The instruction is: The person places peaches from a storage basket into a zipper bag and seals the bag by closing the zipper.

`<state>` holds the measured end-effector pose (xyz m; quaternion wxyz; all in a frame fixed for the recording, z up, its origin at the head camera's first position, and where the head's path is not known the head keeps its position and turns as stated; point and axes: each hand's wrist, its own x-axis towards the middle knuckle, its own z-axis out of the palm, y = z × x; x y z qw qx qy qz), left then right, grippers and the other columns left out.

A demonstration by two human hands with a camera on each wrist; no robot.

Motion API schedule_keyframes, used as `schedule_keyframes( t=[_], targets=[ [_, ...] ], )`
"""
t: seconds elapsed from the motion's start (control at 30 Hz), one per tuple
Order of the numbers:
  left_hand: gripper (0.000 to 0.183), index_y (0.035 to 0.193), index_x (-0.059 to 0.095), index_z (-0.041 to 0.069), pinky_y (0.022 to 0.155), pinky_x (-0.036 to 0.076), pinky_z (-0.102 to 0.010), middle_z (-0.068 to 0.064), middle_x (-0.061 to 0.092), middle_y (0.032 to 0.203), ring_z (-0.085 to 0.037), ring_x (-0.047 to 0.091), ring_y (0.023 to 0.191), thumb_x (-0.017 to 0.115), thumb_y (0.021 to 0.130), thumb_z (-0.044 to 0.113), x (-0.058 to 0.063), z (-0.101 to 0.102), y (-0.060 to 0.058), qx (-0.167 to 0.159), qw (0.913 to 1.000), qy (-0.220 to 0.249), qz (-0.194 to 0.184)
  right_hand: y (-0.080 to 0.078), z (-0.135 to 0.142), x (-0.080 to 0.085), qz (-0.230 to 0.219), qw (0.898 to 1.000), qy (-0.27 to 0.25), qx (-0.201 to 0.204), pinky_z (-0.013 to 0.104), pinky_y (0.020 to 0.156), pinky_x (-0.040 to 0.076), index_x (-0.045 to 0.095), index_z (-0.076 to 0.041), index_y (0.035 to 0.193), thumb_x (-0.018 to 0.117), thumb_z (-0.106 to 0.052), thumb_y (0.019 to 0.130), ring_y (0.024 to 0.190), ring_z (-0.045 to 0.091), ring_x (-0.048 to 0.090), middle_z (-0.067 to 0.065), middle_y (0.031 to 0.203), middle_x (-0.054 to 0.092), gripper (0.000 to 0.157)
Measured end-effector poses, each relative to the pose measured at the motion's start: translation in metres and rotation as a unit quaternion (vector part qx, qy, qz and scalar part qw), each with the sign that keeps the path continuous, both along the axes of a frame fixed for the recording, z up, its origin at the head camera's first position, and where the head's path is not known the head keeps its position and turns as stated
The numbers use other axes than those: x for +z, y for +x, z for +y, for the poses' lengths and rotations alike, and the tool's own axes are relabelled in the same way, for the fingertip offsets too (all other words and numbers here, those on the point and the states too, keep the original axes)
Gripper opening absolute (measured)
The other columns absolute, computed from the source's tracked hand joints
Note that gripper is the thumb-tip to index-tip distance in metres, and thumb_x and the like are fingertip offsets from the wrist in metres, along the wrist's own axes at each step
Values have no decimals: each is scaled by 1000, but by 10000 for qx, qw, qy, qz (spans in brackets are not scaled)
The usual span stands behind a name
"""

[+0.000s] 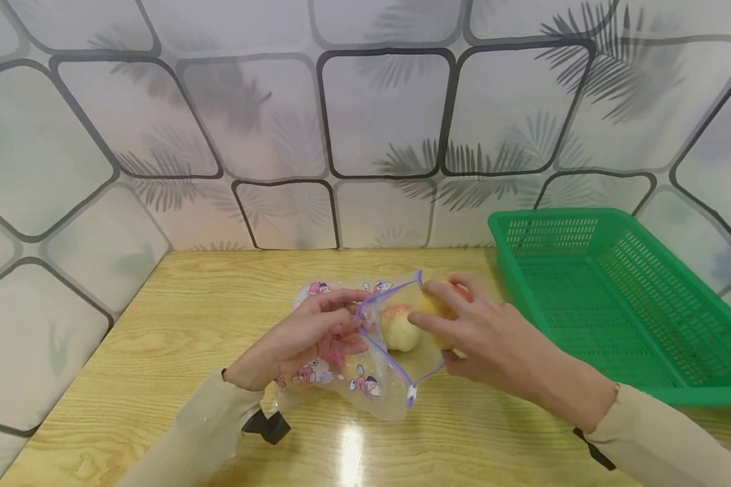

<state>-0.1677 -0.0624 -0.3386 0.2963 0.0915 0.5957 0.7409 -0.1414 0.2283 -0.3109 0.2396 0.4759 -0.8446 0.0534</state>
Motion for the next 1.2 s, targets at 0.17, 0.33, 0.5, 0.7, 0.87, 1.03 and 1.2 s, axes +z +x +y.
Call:
schedule_keyframes(
  t=[0.17,0.33,0.5,0.7,0.87,1.03,1.2],
  targets=[
    [48,145,54,7,78,65,-26,-4,58,103,-12,63,85,54,97,1,0,0,0,-1,10000,7,-7,-2,-5,-8,-247,9995,-133,111,30,60,58,67,-24,126,85,-13,63,116,33,52,12,133,59,66],
    [48,145,54,7,77,65,-25,-4,58,104,-14,65,87,54,97,2,-1,-1,-1,-4,10000,-13,-12,-5,-8,-14,-582,9980,-210,120,35,70,61,66,-27,127,86,-16,64,116,29,53,10,133,60,66],
    [48,145,54,7,76,65,-25,-4,59,104,-14,66,86,54,97,2,-1,-1,-1,0,10000,-12,-25,-7,-10,-19,-920,9950,-245,304,39,78,62,66,-30,127,89,-19,64,116,28,56,7,134,60,69],
    [48,145,54,9,72,65,-23,-4,60,102,-13,71,79,55,97,2,-1,-2,0,12,10000,-58,-42,-5,-11,-23,-1674,9852,-145,341,33,81,60,63,-34,130,88,-19,66,116,24,57,4,137,58,71],
    [47,145,54,7,77,66,-27,-3,61,101,-12,72,77,54,99,2,-1,-1,2,92,10000,0,-7,-5,-11,-27,-2790,9591,-171,448,20,73,59,60,-29,134,84,-12,75,103,13,59,6,136,55,66],
    [47,146,52,4,81,66,-29,-1,62,100,-13,73,75,50,99,2,0,0,4,212,9996,207,14,-4,-10,-32,-3251,9427,-391,637,19,68,60,59,-24,134,81,-7,79,101,10,62,8,136,54,61],
    [43,144,52,4,79,65,-27,1,64,93,-12,73,75,46,102,3,4,2,7,385,9984,403,-88,-3,-9,-32,-2980,9519,-260,659,20,73,61,56,-18,139,80,-6,78,104,12,63,10,141,55,66]
  ],
)
